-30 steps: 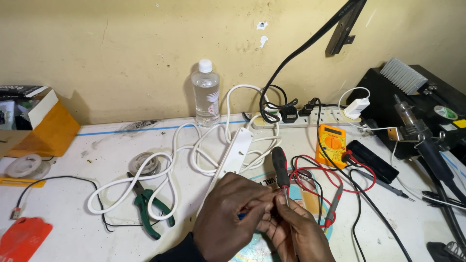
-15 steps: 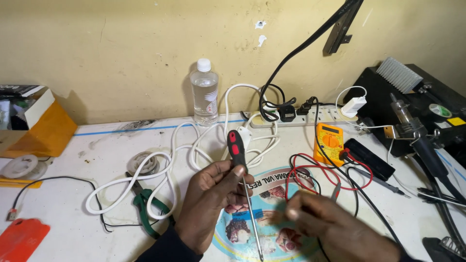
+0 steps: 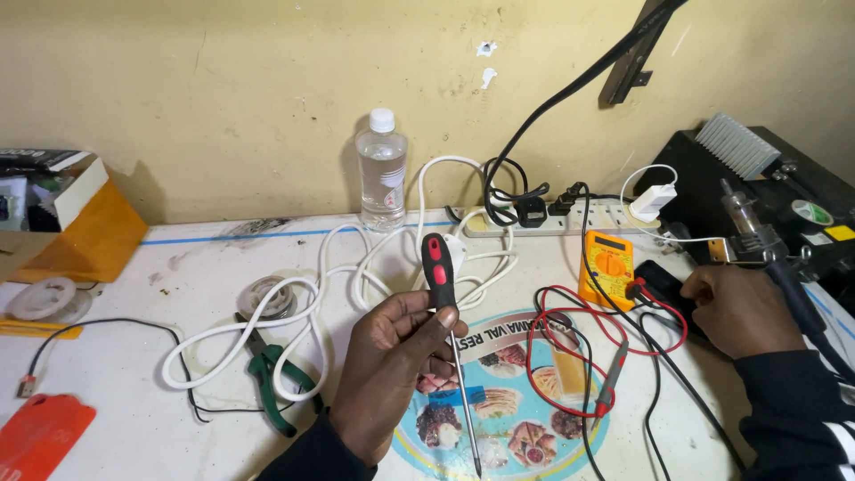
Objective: A person is working on a cluttered workbench, handling a smartphone and using a screwdriver to disassemble or repair a power strip.
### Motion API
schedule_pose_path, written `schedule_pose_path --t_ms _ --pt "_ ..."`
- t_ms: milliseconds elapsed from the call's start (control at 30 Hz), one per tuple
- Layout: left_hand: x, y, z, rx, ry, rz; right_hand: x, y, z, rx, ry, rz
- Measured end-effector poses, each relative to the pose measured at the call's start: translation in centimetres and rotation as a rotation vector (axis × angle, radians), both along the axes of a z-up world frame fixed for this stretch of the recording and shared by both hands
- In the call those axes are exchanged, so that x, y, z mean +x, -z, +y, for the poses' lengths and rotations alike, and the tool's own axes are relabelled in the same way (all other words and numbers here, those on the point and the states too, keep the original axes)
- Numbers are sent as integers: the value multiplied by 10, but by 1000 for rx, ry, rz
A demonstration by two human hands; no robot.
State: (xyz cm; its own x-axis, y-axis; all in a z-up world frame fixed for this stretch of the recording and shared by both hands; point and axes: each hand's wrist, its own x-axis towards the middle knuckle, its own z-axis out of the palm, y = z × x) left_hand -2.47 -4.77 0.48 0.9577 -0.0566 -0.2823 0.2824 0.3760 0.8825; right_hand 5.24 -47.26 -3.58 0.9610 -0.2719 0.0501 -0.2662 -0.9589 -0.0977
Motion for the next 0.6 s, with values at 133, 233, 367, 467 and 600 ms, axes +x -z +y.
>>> schedule_pose_path --t_ms 133,233,367,467,600 --pt "2 -1 -1 13 -1 25 6 5 2 -24 23 55" --pt "1 0 -3 31 6 42 6 5 6 41 21 52" --pt "0 0 -3 61 11 39 -3 -4 13 23 21 60" --pt "0 3 -5 72 19 18 -23 -22 29 13 -36 -69" --pt "-5 0 -7 111 55 -1 -66 -57 110 509 -56 -424"
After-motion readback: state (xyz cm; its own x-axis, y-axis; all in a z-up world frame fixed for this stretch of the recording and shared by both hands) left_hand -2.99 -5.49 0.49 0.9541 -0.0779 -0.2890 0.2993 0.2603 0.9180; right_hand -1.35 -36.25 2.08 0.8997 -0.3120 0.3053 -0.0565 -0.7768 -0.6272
